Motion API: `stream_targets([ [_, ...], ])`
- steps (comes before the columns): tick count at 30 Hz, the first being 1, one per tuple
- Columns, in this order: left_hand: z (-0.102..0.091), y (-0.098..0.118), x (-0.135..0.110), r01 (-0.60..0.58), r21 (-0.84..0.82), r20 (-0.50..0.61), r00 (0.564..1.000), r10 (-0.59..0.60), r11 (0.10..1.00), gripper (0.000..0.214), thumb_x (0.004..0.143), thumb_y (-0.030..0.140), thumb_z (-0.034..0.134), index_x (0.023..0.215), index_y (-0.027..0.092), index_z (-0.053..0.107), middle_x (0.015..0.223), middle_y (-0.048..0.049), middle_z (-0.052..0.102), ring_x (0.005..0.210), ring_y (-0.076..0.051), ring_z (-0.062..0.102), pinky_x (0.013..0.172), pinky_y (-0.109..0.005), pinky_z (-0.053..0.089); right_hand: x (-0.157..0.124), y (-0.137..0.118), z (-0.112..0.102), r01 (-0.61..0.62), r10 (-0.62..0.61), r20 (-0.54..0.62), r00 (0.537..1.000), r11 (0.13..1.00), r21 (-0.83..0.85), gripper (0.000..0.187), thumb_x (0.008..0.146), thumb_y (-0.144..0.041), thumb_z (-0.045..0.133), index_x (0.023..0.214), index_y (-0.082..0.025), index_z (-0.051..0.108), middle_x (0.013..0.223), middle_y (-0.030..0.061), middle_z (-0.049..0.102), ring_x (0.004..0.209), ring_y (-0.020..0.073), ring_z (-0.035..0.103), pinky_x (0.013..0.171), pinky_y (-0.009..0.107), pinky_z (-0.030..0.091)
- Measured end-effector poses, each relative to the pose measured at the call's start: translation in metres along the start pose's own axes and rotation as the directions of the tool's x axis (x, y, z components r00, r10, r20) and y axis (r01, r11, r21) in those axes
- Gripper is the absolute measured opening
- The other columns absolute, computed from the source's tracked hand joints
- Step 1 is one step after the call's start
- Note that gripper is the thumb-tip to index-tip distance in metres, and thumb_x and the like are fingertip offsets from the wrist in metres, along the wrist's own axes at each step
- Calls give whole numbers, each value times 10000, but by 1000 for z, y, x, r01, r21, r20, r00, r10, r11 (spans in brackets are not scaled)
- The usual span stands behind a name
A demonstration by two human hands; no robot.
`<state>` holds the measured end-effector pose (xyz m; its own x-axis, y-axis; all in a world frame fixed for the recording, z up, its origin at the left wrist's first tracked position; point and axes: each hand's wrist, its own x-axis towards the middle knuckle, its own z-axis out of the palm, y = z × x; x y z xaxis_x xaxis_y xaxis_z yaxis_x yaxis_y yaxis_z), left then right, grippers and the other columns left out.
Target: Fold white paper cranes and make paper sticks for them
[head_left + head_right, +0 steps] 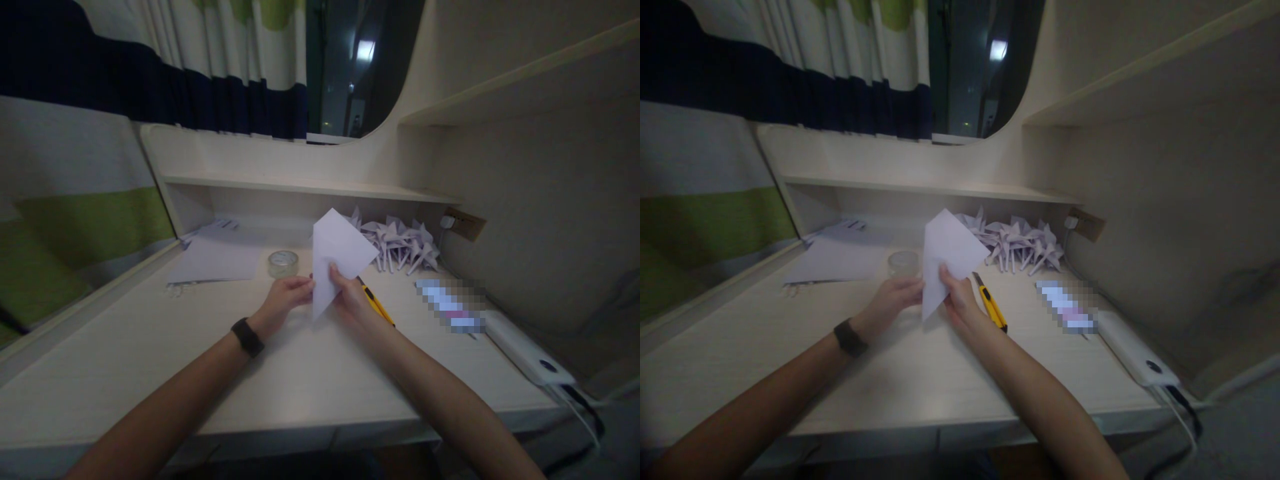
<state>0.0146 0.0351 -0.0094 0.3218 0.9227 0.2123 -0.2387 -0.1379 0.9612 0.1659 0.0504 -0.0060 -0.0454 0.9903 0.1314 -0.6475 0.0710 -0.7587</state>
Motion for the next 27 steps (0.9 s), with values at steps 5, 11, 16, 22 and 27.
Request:
stream_targets([
  [5, 2, 1, -1, 5, -31, -28, 1000, -6, 999, 290, 761, 356, 726, 881, 92, 727, 905, -121, 707, 822, -206, 646, 824, -389, 500, 2, 0, -2, -6, 7, 25, 1000, 999, -54, 465, 677, -381, 785, 1059, -185, 606, 992, 71, 724, 985, 242, 652, 842, 374, 554],
  [11, 4, 2, -3, 15, -40, -24, 1000, -16, 999, 289, 751, 354, 735, 879, 95, 727, 883, -112, 709, 810, -201, 650, 821, -379, 504, 2, -1, -2, -24, 24, 5, 1000, 996, -82, 502, 685, -405, 779, 1090, -181, 585, 983, 76, 726, 947, 246, 666, 815, 372, 565],
  [16, 6, 2, -4, 6, -1, -29, 1000, -6, 1000, 322, 745, 381, 733, 901, 100, 729, 911, -115, 713, 823, -199, 648, 823, -371, 505, 2, -3, -1, -32, 31, -22, 999, 997, -65, 498, 691, -395, 778, 1096, -180, 584, 963, 73, 729, 848, 235, 687, 779, 371, 573],
  [22, 9, -1, -4, 32, 114, -45, 999, -27, 993, 338, 720, 407, 740, 859, 100, 735, 836, -103, 716, 747, -179, 636, 739, -317, 500, 5, -10, 0, 26, -31, -102, 994, 998, -54, 461, 713, -363, 761, 1110, -198, 593, 998, 52, 721, 854, 225, 687, 688, 327, 586],
  [27, 10, -10, -6, 64, 177, 15, 998, -68, 982, 306, 738, 395, 724, 868, 118, 739, 834, -112, 728, 774, -195, 658, 721, -304, 490, 10, -23, -2, 84, -85, -125, 988, 996, -11, 382, 727, -317, 752, 1069, -203, 625, 952, 23, 729, 753, 190, 697, 636, 281, 580],
])
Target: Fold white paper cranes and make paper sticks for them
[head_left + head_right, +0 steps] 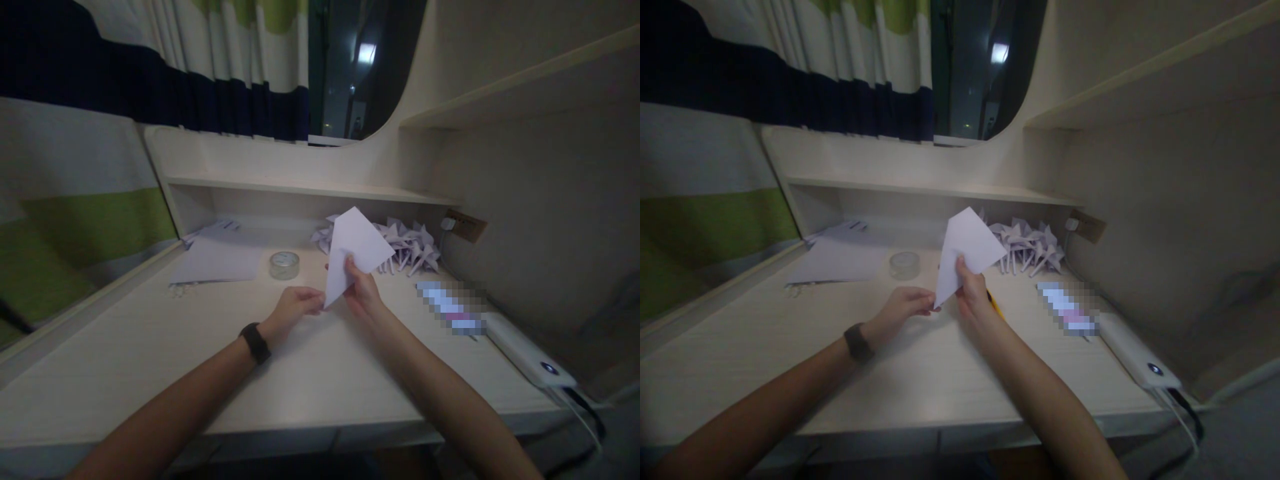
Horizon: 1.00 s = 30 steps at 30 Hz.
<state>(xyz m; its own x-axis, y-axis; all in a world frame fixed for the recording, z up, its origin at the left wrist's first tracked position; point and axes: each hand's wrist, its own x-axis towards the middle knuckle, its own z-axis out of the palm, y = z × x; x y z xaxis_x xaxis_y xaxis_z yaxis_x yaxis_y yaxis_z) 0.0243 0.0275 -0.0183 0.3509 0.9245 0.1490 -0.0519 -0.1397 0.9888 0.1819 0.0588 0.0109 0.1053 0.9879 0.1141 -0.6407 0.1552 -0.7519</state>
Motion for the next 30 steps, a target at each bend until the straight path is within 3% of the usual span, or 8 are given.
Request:
stream_targets([
  [4, -3, -8, -1, 48, 87, 195, 979, -64, 995, 314, 766, 413, 703, 891, 127, 738, 892, -135, 734, 770, -196, 672, 694, -295, 489, 7, -13, -3, 25, -22, -35, 999, 997, 66, 323, 756, -255, 721, 1062, -203, 631, 973, 16, 730, 720, 177, 698, 657, 292, 586],
  [8, -16, -1, 1, 88, 214, 433, 884, -175, 973, 353, 773, 444, 692, 905, 120, 740, 867, -143, 735, 733, -203, 674, 662, -303, 495, 9, -22, -5, -31, 31, -20, 999, 998, 46, 299, 734, -200, 721, 1022, -179, 642, 902, 17, 741, 670, 182, 692, 625, 296, 588],
  [13, -48, 21, 11, 54, -119, 186, 982, -31, 991, 471, 786, 468, 674, 1152, 173, 647, 1200, -152, 643, 994, -245, 649, 837, -366, 497, 1, -9, -11, -177, 220, 205, 954, 962, -209, 326, 672, -167, 766, 982, -135, 670, 950, 66, 739, 713, 187, 686, 669, 281, 571],
  [15, -63, 24, 15, -13, -208, 57, 998, 26, 978, 477, 764, 467, 696, 1120, 154, 647, 1141, -148, 666, 963, -240, 656, 827, -363, 509, -2, 0, -15, -242, 336, 259, 905, 910, -338, 356, 655, -158, 781, 994, -131, 677, 1011, 92, 728, 761, 186, 685, 686, 268, 557],
  [18, -80, 19, 20, -59, -142, -115, 992, 43, 988, 422, 725, 423, 747, 995, 108, 673, 983, -122, 703, 814, -195, 667, 766, -331, 530, -2, 11, -23, -324, 476, 261, 840, 826, -461, 340, 643, -179, 798, 960, -117, 690, 977, 119, 731, 746, 188, 683, 676, 278, 546],
  [20, -87, 13, 23, -29, -64, -155, 988, 19, 998, 412, 687, 417, 778, 903, 79, 684, 880, -113, 706, 747, -187, 658, 720, -328, 539, 2, 15, -29, -341, 500, 253, 828, 807, -482, 285, 664, -226, 797, 896, -96, 694, 896, 128, 737, 692, 172, 675, 645, 267, 533],
  [24, -90, 6, 25, 6, 52, -179, 984, 3, 999, 373, 686, 443, 770, 800, 97, 690, 791, -86, 696, 666, -161, 642, 634, -293, 537, 13, 18, -39, -300, 456, 224, 861, 813, -500, 255, 674, -275, 800, 787, -75, 688, 799, 123, 735, 620, 148, 654, 587, 236, 508],
  [30, -83, 9, 20, 60, 210, -80, 996, -44, 976, 332, 718, 439, 747, 779, 114, 711, 680, -85, 696, 557, -142, 627, 514, -236, 484, 17, 14, -41, -299, 431, 198, 880, 829, -473, 195, 644, -209, 799, 747, -82, 692, 775, 109, 738, 613, 153, 659, 565, 228, 505],
])
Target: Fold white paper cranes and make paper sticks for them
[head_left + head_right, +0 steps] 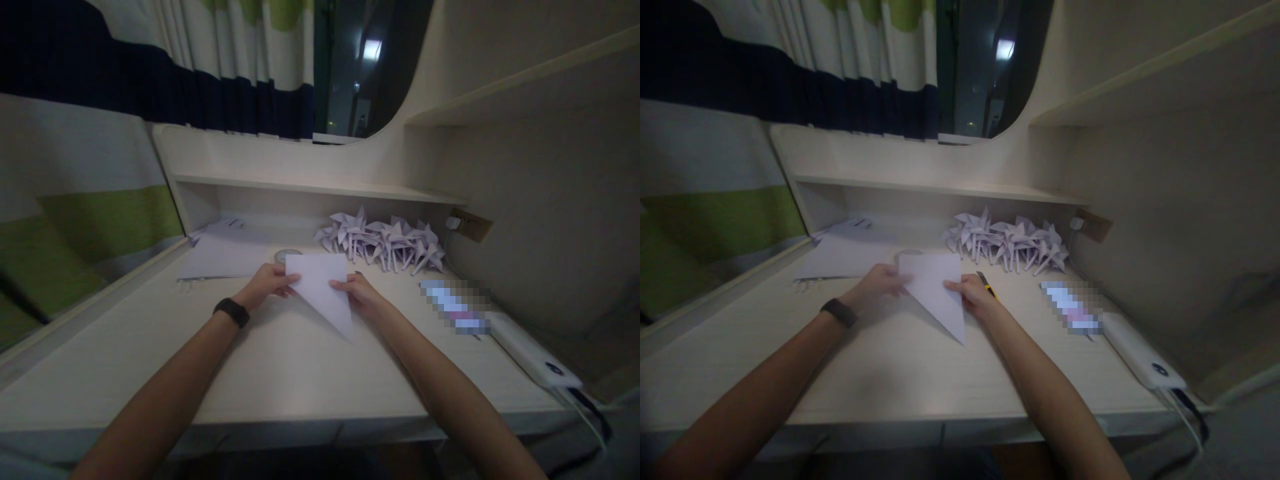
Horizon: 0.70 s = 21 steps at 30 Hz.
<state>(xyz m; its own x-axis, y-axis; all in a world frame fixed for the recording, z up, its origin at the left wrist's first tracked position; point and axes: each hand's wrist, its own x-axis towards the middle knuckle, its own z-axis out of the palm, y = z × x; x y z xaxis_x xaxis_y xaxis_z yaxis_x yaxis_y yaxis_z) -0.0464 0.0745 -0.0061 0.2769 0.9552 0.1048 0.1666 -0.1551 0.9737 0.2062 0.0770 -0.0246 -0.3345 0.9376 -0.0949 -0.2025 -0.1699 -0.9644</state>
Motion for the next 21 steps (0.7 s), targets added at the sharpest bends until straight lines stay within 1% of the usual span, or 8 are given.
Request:
stream_targets([
  [4, 3, 0, -2, -12, 41, 16, 1000, 11, 999, 303, 717, 408, 752, 766, 110, 718, 618, -79, 686, 505, -131, 605, 482, -219, 458, -4, -3, 3, 0, -1, -19, 1000, 1000, -22, 203, 639, -207, 800, 761, -85, 693, 785, 114, 740, 614, 157, 660, 557, 232, 505],
  [9, 4, 0, -3, -20, -3, 72, 997, 20, 1000, 275, 737, 393, 736, 775, 121, 722, 635, -87, 699, 517, -134, 606, 485, -218, 451, -5, -3, 3, 65, -65, -33, 997, 998, -5, 246, 611, -201, 808, 799, -88, 698, 815, 110, 741, 628, 161, 660, 582, 240, 509],
  [12, 3, 1, -5, -23, -18, 100, 995, 24, 1000, 239, 721, 361, 749, 756, 127, 718, 644, -82, 699, 534, -134, 607, 505, -222, 457, -6, -4, 0, 70, -70, -2, 998, 996, -46, 272, 597, -188, 810, 824, -87, 699, 851, 118, 739, 653, 163, 659, 596, 238, 506],
  [14, 4, 1, -6, 1, -30, 131, 991, 3, 1000, 237, 721, 362, 746, 743, 128, 715, 651, -83, 698, 533, -134, 605, 509, -227, 459, -6, -5, -2, 68, -66, 27, 997, 996, -63, 297, 581, -173, 812, 841, -88, 699, 873, 117, 738, 679, 163, 663, 618, 236, 507],
  [16, 5, 2, -7, 28, -47, 157, 987, -21, 998, 246, 723, 370, 741, 725, 127, 710, 638, -83, 691, 518, -133, 596, 500, -227, 452, -5, -5, -2, 61, -59, 45, 997, 996, -58, 325, 564, -170, 814, 856, -89, 699, 878, 109, 737, 688, 162, 666, 636, 239, 510],
  [21, 5, 3, -10, 55, -111, 159, 987, -37, 992, 232, 706, 355, 755, 703, 130, 698, 595, -51, 651, 506, -125, 566, 481, -219, 426, -2, -1, 2, 47, -47, 78, 996, 999, -3, 372, 539, -170, 815, 883, -90, 699, 876, 102, 737, 705, 168, 669, 682, 259, 515],
])
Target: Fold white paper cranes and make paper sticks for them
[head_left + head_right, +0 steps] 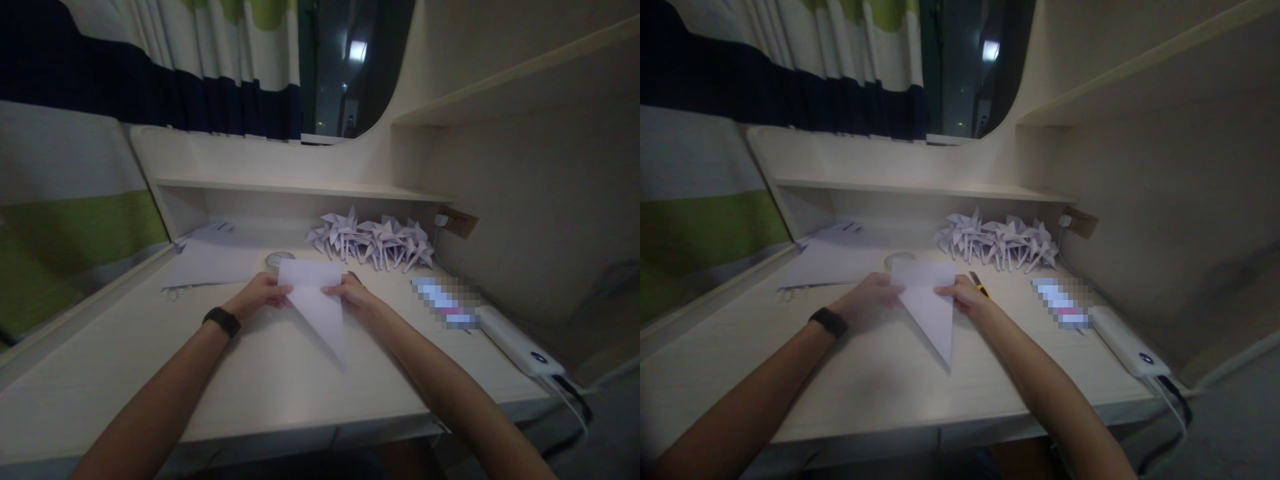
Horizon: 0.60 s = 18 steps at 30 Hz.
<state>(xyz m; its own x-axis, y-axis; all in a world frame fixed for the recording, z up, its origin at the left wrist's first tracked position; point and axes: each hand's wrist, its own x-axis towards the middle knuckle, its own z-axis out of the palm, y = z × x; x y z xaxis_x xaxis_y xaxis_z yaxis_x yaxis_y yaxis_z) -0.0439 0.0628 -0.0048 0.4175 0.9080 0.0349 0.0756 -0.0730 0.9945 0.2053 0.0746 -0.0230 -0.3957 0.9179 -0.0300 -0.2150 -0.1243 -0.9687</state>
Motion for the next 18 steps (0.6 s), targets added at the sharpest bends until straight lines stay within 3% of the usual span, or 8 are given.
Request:
stream_targets([
  [11, -6, -2, 1, 31, -60, 41, 999, -28, 998, 241, 690, 320, 771, 813, 122, 713, 720, -65, 667, 588, -134, 571, 545, -241, 444, -6, 3, 7, 4, -4, 49, 999, 1000, -6, 392, 557, -185, 822, 922, -109, 702, 862, 84, 734, 704, 169, 665, 704, 278, 513],
  [18, -8, 1, -1, 50, -114, 52, 998, -45, 992, 183, 687, 232, 765, 825, 121, 721, 681, -60, 672, 579, -134, 597, 540, -232, 459, -10, -3, 10, 1, -4, 55, 998, 998, 67, 353, 579, -165, 798, 920, -108, 722, 870, 86, 742, 707, 165, 667, 690, 261, 515],
])
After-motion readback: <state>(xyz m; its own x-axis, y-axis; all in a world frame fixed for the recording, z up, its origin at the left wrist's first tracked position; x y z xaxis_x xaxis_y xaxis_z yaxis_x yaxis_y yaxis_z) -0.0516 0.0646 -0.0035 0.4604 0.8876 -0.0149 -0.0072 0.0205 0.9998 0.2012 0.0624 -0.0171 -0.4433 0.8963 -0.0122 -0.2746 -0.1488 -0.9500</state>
